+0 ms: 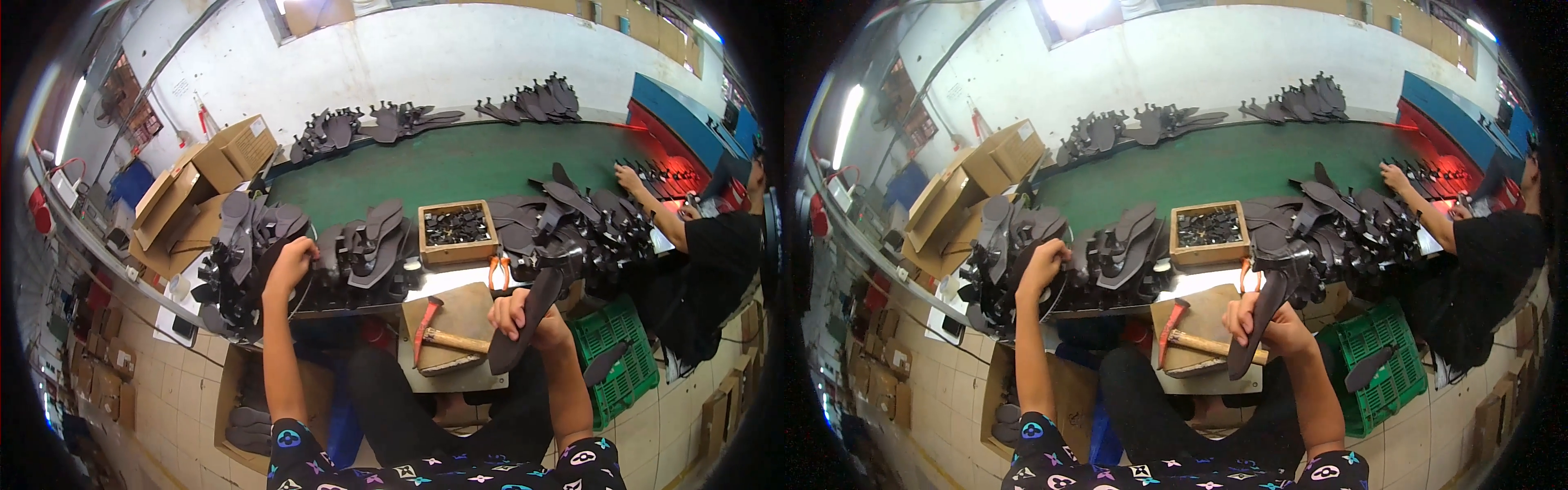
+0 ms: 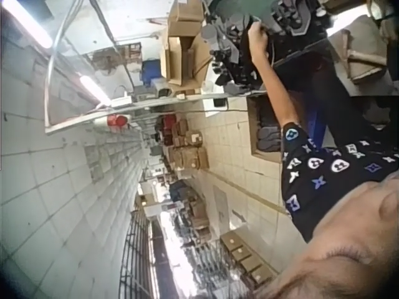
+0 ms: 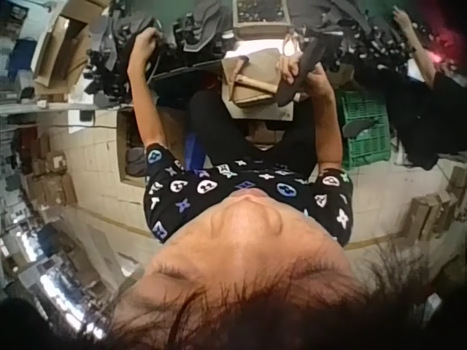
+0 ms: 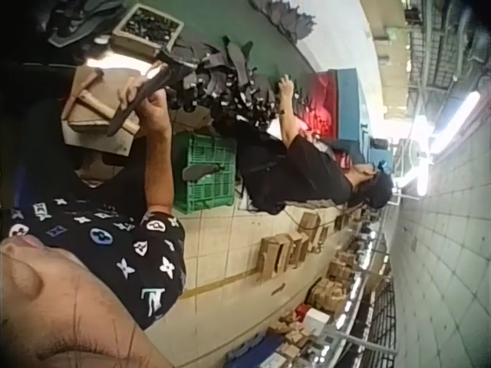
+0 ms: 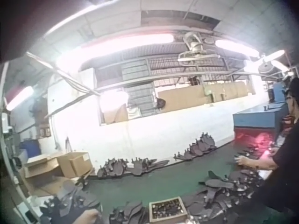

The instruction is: Assembling shoe components by hammering a buckle and strap onto a sole.

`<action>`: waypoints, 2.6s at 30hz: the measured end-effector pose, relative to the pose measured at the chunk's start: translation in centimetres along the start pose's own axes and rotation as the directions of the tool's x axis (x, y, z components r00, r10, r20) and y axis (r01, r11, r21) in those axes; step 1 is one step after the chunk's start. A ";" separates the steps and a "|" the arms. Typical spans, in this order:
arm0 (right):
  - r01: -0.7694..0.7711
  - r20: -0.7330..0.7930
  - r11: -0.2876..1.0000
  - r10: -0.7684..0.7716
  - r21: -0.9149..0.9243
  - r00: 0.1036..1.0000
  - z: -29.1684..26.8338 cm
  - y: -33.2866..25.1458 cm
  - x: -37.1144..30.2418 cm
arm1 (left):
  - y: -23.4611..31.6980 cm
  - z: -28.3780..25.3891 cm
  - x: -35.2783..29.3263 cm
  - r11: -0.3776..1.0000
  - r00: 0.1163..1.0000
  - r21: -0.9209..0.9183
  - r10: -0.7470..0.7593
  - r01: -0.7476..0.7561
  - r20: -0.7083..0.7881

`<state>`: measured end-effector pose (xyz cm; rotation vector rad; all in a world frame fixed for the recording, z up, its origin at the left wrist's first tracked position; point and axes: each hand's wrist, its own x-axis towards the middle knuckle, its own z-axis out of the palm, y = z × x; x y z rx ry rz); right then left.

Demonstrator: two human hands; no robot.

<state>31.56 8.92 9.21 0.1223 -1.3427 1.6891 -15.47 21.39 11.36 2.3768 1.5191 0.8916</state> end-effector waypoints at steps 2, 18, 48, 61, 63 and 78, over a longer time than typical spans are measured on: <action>-0.054 -0.171 0.978 0.020 -0.200 0.985 0.1 0.5 -0.1 | 1.3 0.3 -0.5 0.976 0.999 0.216 -0.007 0.015 -0.040; -0.294 -0.293 -0.540 -0.091 -0.789 0.952 3.5 9.4 -5.4 | 21.6 8.8 -9.8 0.658 0.919 -0.719 -0.388 0.223 -0.071; -0.263 -0.917 0.913 -0.216 -0.311 0.336 6.9 -1.1 -21.1 | 15.4 24.6 14.5 0.986 0.998 -0.170 0.011 -0.002 0.055; -0.326 -0.736 0.871 -0.058 -0.367 0.675 5.4 -1.9 -2.5 | 29.9 10.7 -2.3 0.830 0.868 -0.262 0.448 -0.493 -0.213; -0.378 -0.748 0.877 0.034 -0.295 0.663 5.5 -1.6 -2.0 | 28.8 11.0 -3.2 0.805 0.845 -0.265 0.482 -0.531 -0.231; -0.494 -0.660 0.746 0.099 -0.446 0.745 -1.1 3.5 2.4 | 16.2 21.0 -3.1 0.897 0.996 -0.437 -0.042 0.072 0.078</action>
